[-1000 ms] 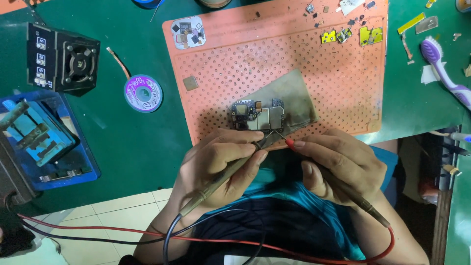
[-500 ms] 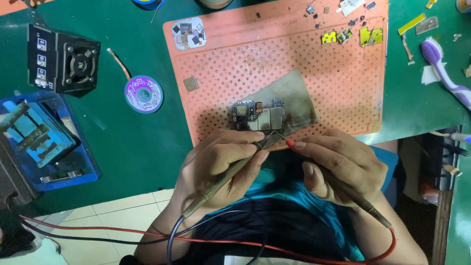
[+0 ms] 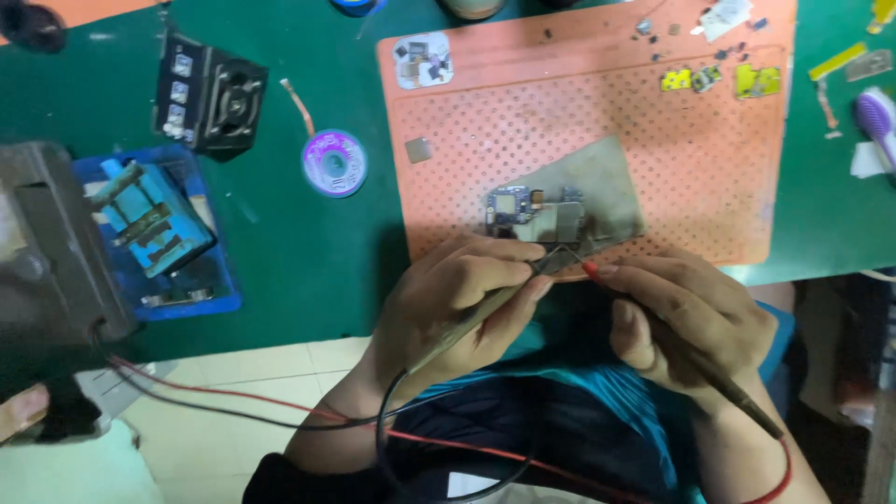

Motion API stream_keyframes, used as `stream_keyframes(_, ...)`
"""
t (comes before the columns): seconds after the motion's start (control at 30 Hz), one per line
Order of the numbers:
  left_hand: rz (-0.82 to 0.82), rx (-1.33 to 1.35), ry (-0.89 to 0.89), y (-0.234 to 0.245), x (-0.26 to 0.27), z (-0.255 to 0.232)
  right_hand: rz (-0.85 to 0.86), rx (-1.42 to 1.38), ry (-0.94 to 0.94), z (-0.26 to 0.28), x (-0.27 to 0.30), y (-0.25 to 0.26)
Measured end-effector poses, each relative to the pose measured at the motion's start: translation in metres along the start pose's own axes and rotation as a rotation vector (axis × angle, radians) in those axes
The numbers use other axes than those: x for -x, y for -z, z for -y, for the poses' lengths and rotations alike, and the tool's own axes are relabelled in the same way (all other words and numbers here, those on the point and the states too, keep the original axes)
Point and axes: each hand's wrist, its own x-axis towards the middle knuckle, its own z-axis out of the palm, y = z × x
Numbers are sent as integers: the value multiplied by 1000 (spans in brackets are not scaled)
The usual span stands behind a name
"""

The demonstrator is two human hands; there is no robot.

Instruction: The person solders a small circuit board using a soldering iron and solder wire. They then clean the board with a toothbrush and test it with a multimeter. Finally, they use tweezers to place a small component onto the board and place it into a plastic bag.

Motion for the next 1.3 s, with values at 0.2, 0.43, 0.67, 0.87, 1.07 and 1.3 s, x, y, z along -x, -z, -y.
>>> stream_keyframes(0.2, -50, -17, 7, -3, 6, 2, 403, 66, -254, -27, 25, 11)
stream_keyframes(0.43, -29, -3, -10, -3, 11, 6, 249, 224, -208, -7, 19, 9)
stream_keyframes(0.67, -34, 80, -15, -2, 6, 4, 443, 185, -368, -29, 29, 10)
stream_keyframes(0.87, 11, 223, -54, 0, -5, 5, 407, 132, -309, -31, 34, 6)
stream_keyframes(1.07, -26, 116, -23, -4, 5, 8, 24, 40, -62, -2, 14, 0)
stream_keyframes(1.3, 19, 93, -24, -1, 11, 8, 324, 87, -306, -29, 42, 15)
